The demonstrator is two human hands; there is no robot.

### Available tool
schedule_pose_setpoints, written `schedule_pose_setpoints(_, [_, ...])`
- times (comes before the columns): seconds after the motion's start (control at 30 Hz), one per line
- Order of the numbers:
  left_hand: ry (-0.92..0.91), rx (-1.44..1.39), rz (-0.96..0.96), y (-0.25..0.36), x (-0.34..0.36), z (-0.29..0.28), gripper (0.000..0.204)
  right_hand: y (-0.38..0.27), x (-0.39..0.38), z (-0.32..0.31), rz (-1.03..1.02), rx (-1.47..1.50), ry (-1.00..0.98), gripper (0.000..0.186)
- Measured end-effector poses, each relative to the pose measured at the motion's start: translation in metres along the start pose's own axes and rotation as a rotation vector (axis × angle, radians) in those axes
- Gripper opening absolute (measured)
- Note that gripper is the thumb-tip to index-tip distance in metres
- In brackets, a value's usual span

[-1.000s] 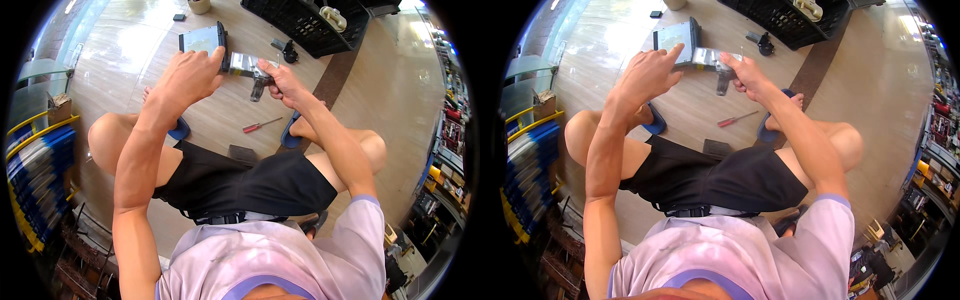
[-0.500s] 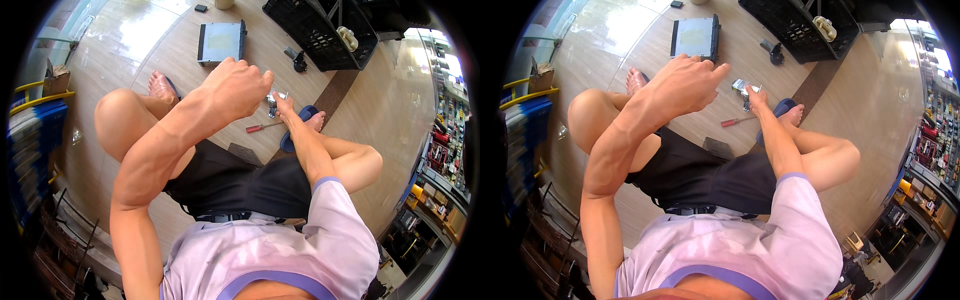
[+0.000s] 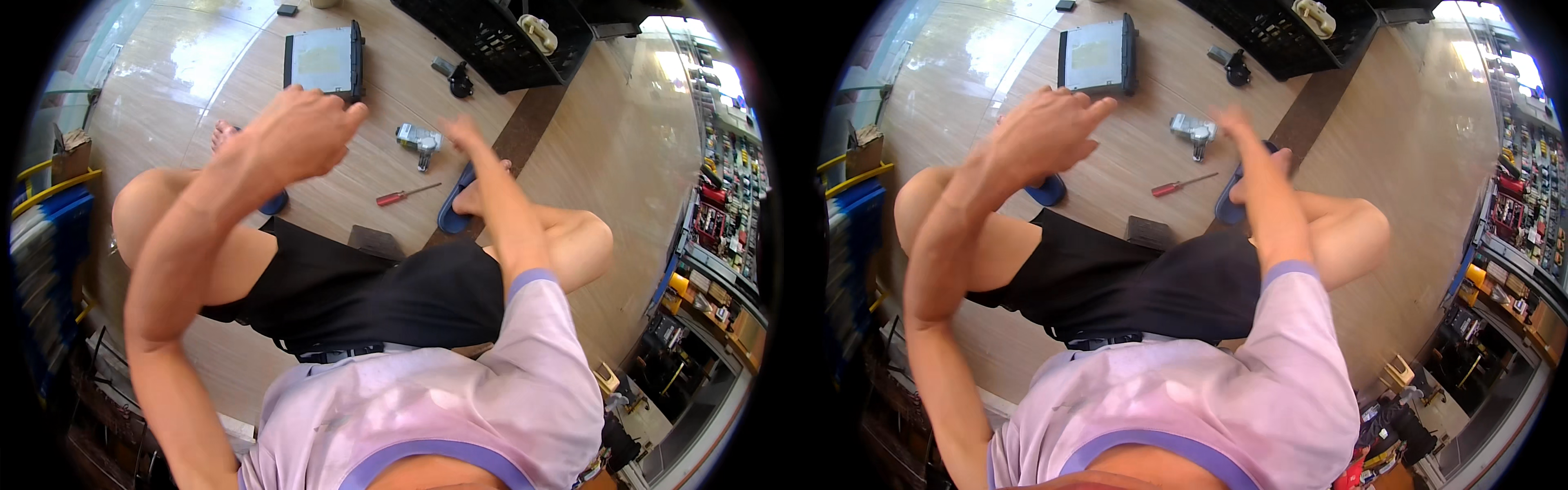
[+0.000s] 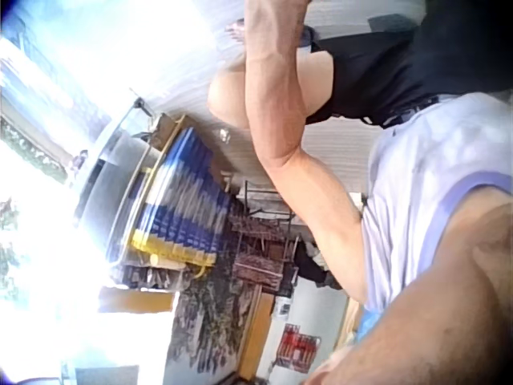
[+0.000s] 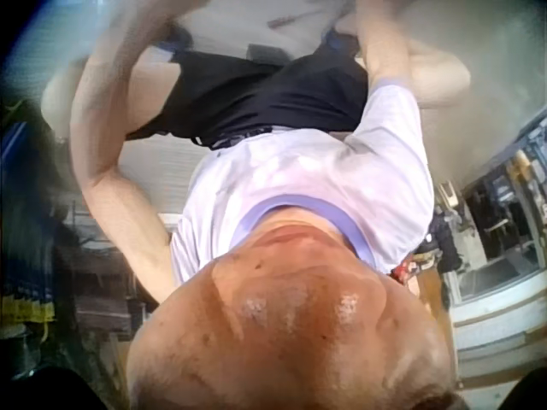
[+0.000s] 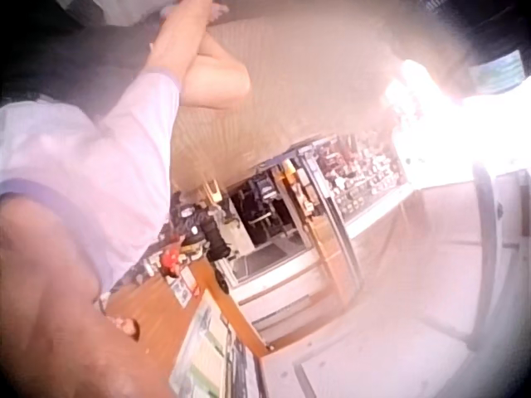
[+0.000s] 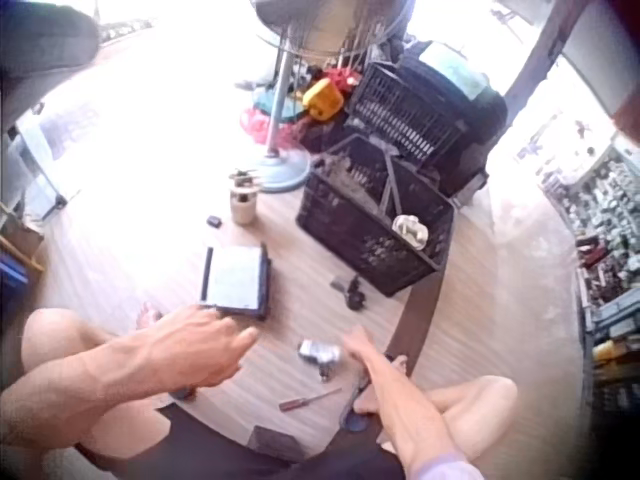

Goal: The person disassembles a vehicle wiper motor assembly, loosening a screw with a screwdriver, turning it over to manipulate the casing, and working on the internal mechanisms by hand.

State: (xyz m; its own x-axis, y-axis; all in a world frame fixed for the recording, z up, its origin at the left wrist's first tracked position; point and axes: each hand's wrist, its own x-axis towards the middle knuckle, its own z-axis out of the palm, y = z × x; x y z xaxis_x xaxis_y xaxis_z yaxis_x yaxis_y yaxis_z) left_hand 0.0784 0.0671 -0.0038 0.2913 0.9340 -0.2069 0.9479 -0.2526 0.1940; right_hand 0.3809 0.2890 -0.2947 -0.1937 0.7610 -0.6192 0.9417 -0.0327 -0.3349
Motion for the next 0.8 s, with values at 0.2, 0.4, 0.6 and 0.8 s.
schedule_pose_setpoints(0.2, [-0.396, -0.054, -0.132, -0.049, 0.003, 0.004, 0.036, -0.052, -0.024, -0.176, -0.264, -0.247, 0.135, 0.048])
schedule_pose_setpoints(0.4, [-0.296, -0.123, 0.023, -0.025, -0.005, 0.038, 0.025, -0.087, -0.128, -0.228, -0.347, -0.378, 0.034, 0.035])
schedule_pose_setpoints(0.6, [-0.624, -0.110, 0.092, -0.012, -0.016, 0.065, 0.041, -0.138, -0.205, -0.191, -0.633, -0.357, -0.175, 0.024])
schedule_pose_setpoints(0.8, [-0.591, -0.171, 0.049, -0.006, -0.017, 0.073, 0.043, -0.137, -0.194, -0.181, -0.745, -0.434, -0.188, 0.020])
